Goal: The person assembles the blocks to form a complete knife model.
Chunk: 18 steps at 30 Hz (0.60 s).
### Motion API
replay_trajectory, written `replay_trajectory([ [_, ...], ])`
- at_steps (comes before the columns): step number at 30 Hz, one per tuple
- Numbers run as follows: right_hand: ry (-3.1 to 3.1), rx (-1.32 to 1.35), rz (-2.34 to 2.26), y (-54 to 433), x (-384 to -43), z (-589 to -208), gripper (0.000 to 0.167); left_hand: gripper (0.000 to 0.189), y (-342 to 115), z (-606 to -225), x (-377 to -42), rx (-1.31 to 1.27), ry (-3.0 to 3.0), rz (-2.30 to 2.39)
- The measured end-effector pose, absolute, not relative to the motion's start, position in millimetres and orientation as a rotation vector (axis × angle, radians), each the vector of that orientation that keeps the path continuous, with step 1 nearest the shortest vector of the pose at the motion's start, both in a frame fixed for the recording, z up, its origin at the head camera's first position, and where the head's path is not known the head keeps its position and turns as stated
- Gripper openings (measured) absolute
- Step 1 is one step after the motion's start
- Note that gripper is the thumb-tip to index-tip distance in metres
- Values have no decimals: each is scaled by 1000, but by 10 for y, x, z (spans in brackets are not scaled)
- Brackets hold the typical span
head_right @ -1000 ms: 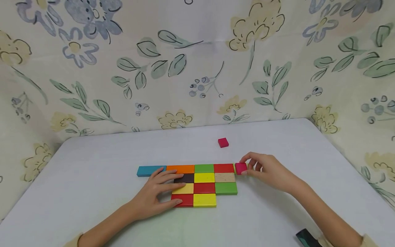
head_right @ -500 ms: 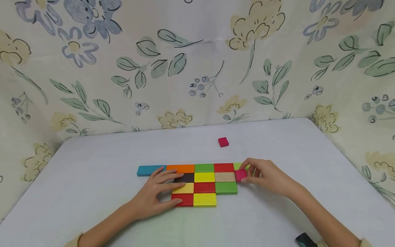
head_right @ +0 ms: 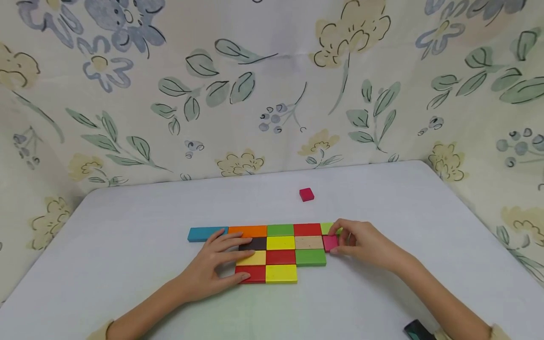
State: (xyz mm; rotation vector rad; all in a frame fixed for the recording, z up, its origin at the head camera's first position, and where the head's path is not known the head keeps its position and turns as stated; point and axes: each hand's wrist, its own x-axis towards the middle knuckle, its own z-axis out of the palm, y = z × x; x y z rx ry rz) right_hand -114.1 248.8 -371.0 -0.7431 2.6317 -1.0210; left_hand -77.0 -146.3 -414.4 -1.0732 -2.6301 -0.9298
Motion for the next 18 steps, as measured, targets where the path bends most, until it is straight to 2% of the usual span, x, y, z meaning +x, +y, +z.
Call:
replay_trajectory([
  [18,2645,-720,-1026,2495,-1140,-3708,33,45,-1468,-4147,-772,-1078,-2619,-933],
])
